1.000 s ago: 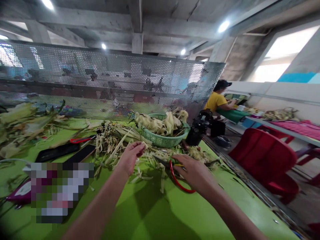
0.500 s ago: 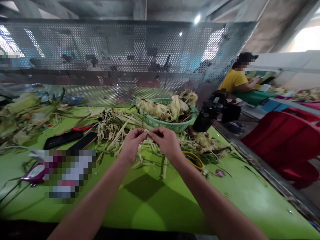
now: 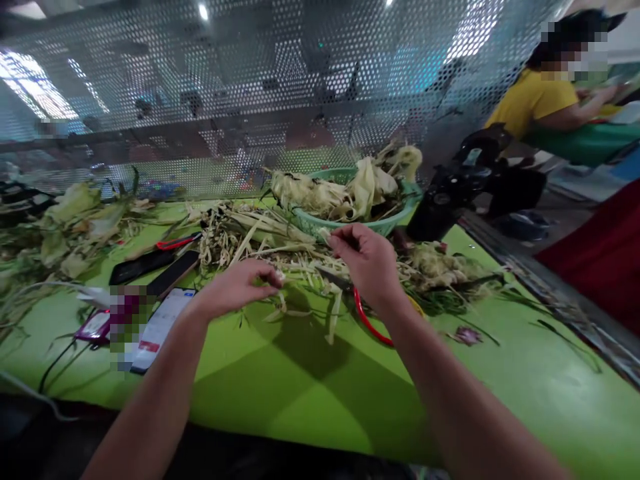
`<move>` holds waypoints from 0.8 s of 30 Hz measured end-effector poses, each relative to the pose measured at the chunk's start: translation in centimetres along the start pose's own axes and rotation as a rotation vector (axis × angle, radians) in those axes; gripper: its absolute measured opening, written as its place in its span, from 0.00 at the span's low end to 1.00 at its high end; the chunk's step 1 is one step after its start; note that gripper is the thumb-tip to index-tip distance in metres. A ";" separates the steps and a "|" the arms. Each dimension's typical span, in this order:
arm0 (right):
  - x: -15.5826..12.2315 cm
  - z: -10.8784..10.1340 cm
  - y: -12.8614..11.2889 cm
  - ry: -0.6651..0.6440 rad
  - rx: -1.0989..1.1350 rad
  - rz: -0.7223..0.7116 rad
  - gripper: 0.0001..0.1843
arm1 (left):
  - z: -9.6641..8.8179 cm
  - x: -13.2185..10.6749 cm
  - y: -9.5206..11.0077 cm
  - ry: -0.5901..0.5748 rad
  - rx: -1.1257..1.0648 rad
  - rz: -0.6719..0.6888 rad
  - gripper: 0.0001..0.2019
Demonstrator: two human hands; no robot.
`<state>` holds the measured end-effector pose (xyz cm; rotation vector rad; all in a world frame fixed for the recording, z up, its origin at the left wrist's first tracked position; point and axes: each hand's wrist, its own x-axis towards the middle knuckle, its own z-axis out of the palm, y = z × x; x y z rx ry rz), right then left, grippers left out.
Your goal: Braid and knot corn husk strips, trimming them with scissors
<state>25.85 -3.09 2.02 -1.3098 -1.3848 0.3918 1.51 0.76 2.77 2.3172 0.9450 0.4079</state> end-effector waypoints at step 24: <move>-2.2 1.7 -3.3 -0.387 0.223 0.015 0.11 | 5.3 -1.1 1.3 0.708 -0.895 -0.215 0.12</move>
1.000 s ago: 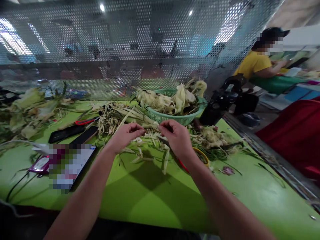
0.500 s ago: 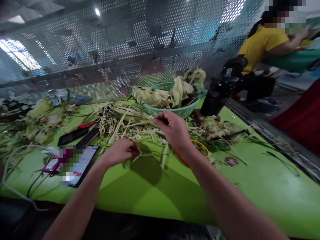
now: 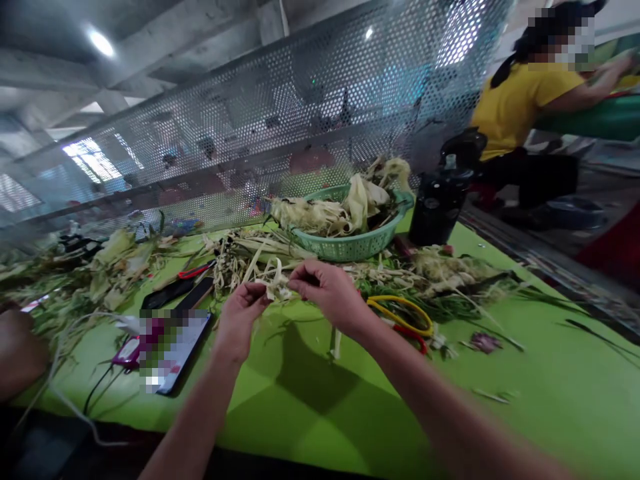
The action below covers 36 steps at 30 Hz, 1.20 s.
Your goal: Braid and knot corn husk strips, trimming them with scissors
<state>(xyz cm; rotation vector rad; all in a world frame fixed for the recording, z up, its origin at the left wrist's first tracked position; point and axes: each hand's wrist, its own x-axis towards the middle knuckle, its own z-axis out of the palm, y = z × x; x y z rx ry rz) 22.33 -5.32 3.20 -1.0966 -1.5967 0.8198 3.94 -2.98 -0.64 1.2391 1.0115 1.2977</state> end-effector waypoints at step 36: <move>-0.4 -1.2 -0.9 -0.218 -0.565 -0.292 0.07 | 3.0 -2.4 -1.0 -0.096 -0.368 -0.269 0.13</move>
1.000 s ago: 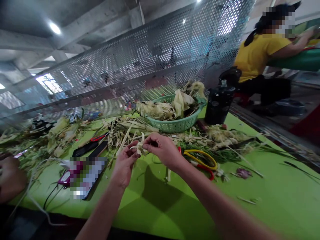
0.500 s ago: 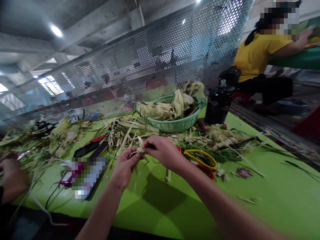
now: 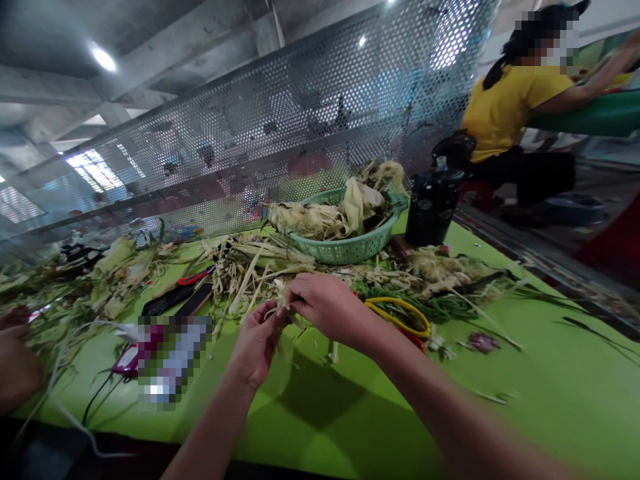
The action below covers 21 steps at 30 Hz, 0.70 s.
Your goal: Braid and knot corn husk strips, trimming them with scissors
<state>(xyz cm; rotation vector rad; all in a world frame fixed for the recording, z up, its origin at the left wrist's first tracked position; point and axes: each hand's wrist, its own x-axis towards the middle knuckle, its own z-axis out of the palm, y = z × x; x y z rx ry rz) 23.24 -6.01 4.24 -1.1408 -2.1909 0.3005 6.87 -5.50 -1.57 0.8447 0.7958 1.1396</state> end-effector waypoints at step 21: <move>0.4 2.2 -0.4 0.087 0.059 0.146 0.04 | -0.4 -0.2 -0.1 0.087 -0.129 0.023 0.10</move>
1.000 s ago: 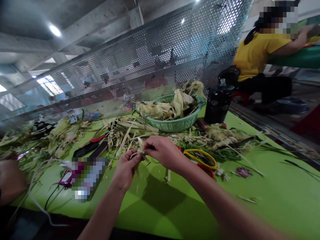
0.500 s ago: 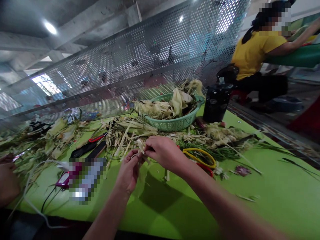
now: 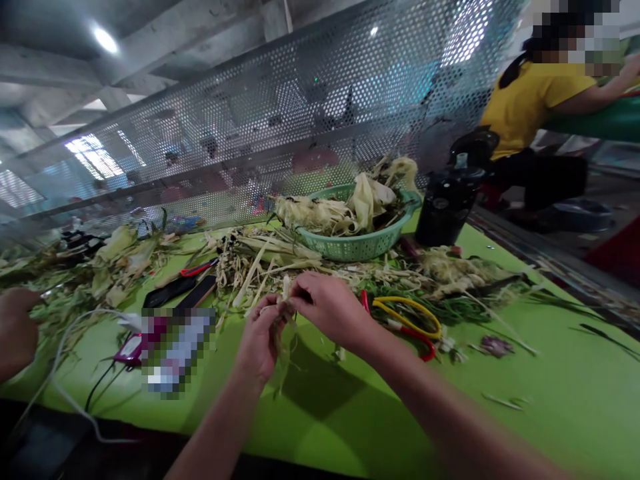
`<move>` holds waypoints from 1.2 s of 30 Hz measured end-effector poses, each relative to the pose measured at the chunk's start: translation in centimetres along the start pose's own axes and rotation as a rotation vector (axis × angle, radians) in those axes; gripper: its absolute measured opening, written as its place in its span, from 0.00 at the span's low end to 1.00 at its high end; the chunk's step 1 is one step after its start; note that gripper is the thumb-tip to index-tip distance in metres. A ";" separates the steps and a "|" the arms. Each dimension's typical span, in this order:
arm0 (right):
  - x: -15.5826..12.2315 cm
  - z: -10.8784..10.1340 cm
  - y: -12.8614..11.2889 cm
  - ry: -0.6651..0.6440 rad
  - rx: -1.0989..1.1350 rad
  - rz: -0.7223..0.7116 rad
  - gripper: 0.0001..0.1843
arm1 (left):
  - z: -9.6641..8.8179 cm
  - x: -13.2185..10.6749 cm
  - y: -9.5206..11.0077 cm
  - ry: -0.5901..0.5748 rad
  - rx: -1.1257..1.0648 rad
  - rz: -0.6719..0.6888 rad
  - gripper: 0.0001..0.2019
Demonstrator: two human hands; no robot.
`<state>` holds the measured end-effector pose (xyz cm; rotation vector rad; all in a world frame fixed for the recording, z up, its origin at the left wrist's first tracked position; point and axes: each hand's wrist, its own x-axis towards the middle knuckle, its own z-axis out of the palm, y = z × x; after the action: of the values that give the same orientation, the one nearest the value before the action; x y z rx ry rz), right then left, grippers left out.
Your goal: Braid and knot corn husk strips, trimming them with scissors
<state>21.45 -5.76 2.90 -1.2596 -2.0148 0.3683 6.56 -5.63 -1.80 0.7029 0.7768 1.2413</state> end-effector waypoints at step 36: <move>0.0 2.3 0.3 -0.025 0.265 0.130 0.08 | -0.6 -0.3 0.6 0.025 -0.129 -0.050 0.10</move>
<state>20.09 -5.33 1.08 -1.2248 -1.8383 0.6921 5.74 -5.74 -1.58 0.5605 0.7238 1.2449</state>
